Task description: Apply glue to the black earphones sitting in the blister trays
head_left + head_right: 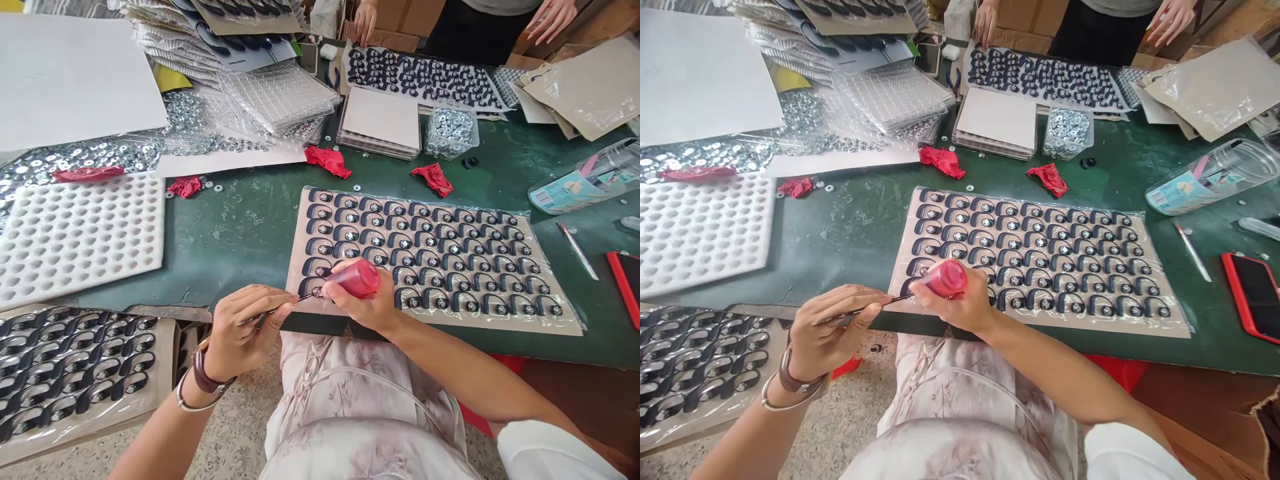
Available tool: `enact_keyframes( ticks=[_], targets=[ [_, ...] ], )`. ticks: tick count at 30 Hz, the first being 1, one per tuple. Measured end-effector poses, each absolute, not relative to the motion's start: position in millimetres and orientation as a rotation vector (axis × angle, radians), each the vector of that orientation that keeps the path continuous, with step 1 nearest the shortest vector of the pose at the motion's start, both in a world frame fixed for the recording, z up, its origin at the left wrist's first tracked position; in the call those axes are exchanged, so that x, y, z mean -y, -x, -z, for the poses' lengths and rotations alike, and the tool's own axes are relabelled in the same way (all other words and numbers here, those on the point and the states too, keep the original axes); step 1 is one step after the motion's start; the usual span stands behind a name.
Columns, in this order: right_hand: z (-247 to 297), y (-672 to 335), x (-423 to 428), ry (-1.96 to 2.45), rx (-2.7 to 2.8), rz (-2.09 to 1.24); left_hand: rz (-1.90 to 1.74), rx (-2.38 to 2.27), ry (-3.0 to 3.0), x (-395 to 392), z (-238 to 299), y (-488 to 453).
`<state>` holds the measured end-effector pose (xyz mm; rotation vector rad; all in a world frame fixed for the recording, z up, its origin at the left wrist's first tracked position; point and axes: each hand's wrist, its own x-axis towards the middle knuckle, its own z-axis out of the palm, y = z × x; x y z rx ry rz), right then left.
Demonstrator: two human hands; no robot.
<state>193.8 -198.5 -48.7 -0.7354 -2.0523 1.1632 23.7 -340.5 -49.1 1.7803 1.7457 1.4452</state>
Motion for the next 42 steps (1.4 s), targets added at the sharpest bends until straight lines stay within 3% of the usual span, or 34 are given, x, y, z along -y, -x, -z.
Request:
enact_keyframes(
  ticks=[21,24,29,36,42],
  targets=[
    [52,-191,196,0.58,2.148,-0.994,-1.269,-1.899,-1.474,328,35,-17],
    [48,-190,199,0.631,2.133,-1.065,-1.269,-1.902,-1.463,327,34,-17],
    [17,-204,197,0.708,1.752,-1.473,-1.297,-1.913,-1.539,333,35,-24],
    [-22,-225,99,0.918,1.607,-1.663,-1.39,-1.922,-1.827,332,14,-19],
    [-3,-186,1,1.041,1.546,-1.689,-1.038,-1.879,-2.448,233,11,-5]
  ],
)
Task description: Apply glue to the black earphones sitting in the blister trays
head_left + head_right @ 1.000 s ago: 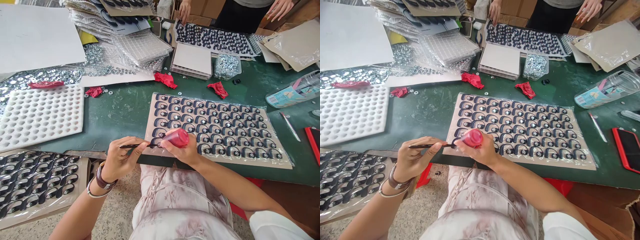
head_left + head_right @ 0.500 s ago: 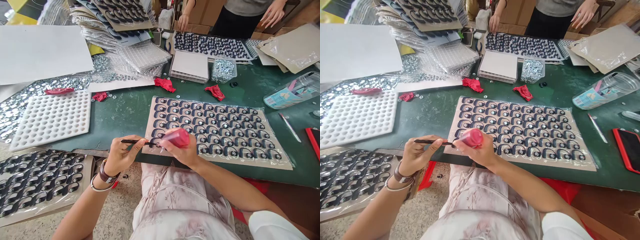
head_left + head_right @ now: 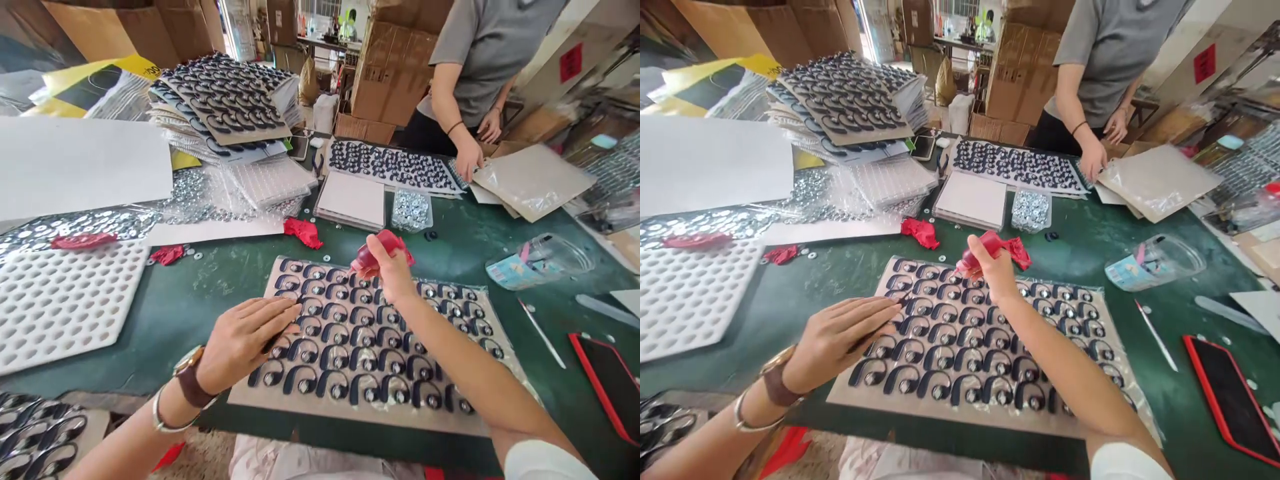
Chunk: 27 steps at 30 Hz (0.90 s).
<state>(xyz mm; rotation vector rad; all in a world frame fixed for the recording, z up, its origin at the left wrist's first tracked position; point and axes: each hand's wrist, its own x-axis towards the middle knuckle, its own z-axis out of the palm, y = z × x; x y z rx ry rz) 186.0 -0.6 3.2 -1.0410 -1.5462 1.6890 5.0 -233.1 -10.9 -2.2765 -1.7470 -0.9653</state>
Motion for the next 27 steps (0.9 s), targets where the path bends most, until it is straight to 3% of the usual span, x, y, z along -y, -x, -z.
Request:
enact_keyframes(
  ticks=[6,15,27],
  targets=[
    [26,-146,-10,0.874,1.808,-1.562,0.814,1.616,2.29,175,38,-2],
    [59,-139,-3,0.714,2.024,-1.35,0.838,1.585,2.299,167,46,3],
    [59,-139,1,0.637,2.163,-1.21,0.708,1.466,2.303,177,52,-5]
  ],
)
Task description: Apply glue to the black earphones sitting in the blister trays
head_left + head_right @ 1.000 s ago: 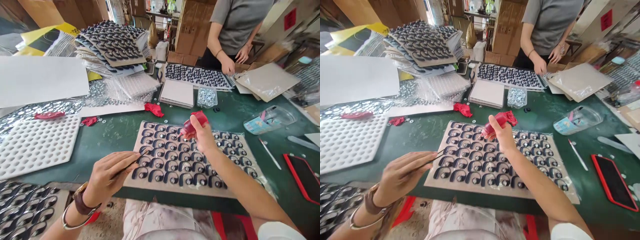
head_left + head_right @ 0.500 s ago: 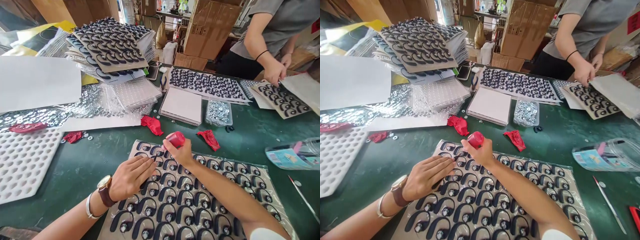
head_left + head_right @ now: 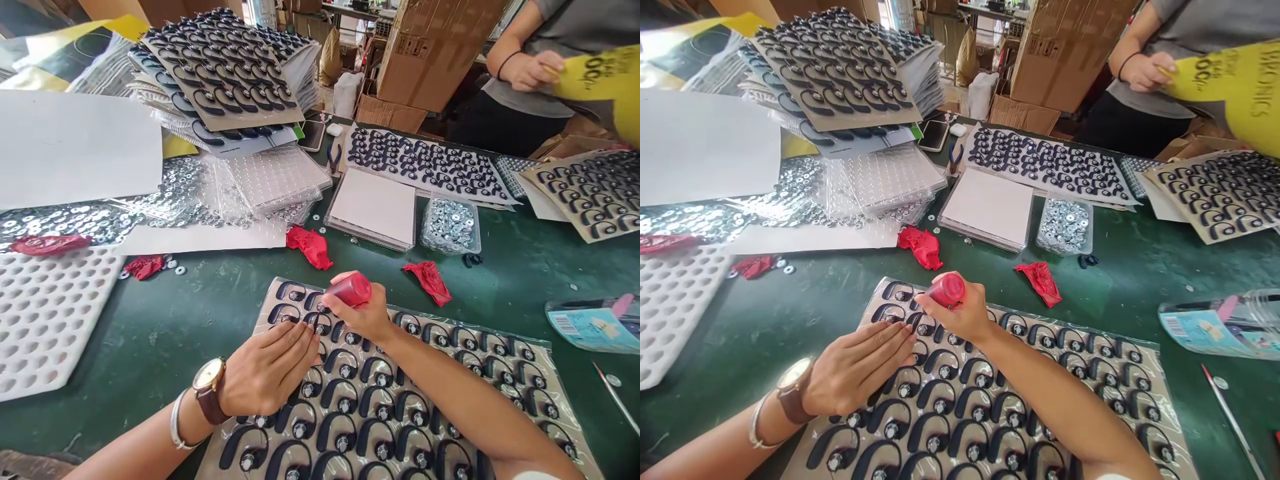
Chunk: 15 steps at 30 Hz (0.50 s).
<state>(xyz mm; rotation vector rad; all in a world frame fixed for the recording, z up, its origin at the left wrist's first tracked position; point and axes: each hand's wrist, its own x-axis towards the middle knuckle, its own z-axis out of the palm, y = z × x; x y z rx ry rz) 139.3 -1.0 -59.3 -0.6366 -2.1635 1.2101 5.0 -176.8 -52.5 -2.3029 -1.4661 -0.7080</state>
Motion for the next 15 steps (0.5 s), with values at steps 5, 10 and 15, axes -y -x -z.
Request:
enact_keyframes(
  ticks=[5,10,15],
  targets=[
    [57.3,-138.9,1.4,0.572,2.185,-1.11,0.695,1.473,2.303,176.5,51.0,-6.4],
    [56.4,-138.8,2.3,0.575,2.195,-1.035,0.75,1.522,2.278,174.7,48.3,-6.6],
    [57.3,-140.6,1.0,0.662,2.196,-1.017,0.785,1.57,2.266,173.2,47.4,-6.1]
  ],
)
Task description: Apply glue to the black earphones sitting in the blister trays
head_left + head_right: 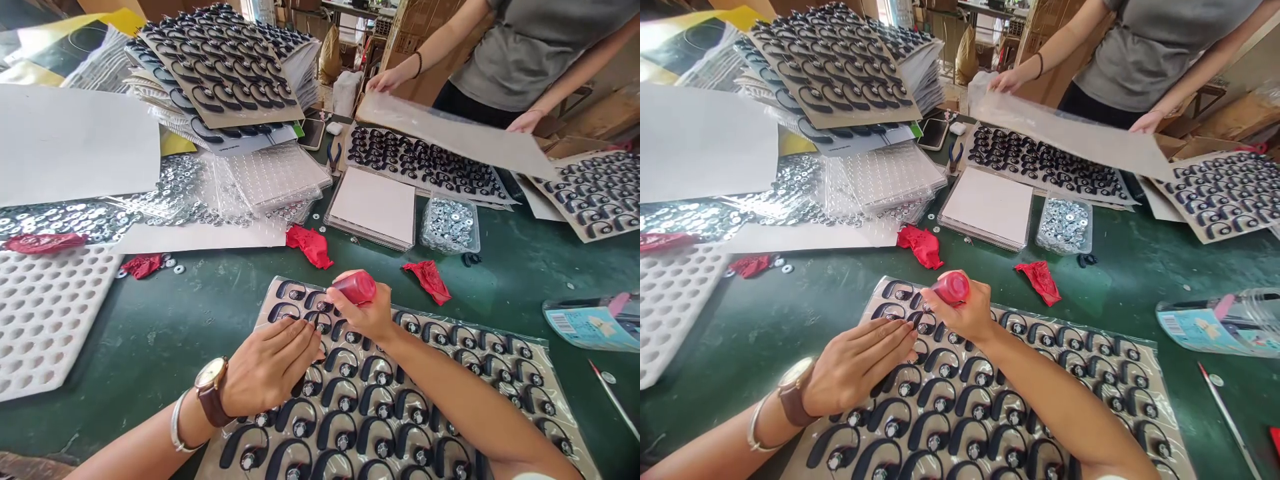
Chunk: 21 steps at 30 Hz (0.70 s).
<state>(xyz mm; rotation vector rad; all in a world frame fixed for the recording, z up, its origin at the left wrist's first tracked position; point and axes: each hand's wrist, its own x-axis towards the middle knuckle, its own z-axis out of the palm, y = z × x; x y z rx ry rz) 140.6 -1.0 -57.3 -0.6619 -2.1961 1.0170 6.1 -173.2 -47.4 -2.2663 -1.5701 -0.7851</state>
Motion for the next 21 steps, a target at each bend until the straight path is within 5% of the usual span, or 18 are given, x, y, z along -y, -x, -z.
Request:
enact_keyframes(
  ticks=[21],
  targets=[
    [55.8,-142.4,0.5,0.586,2.181,-0.917,0.851,1.656,2.292,172.8,48.4,-2.8]
  ],
)
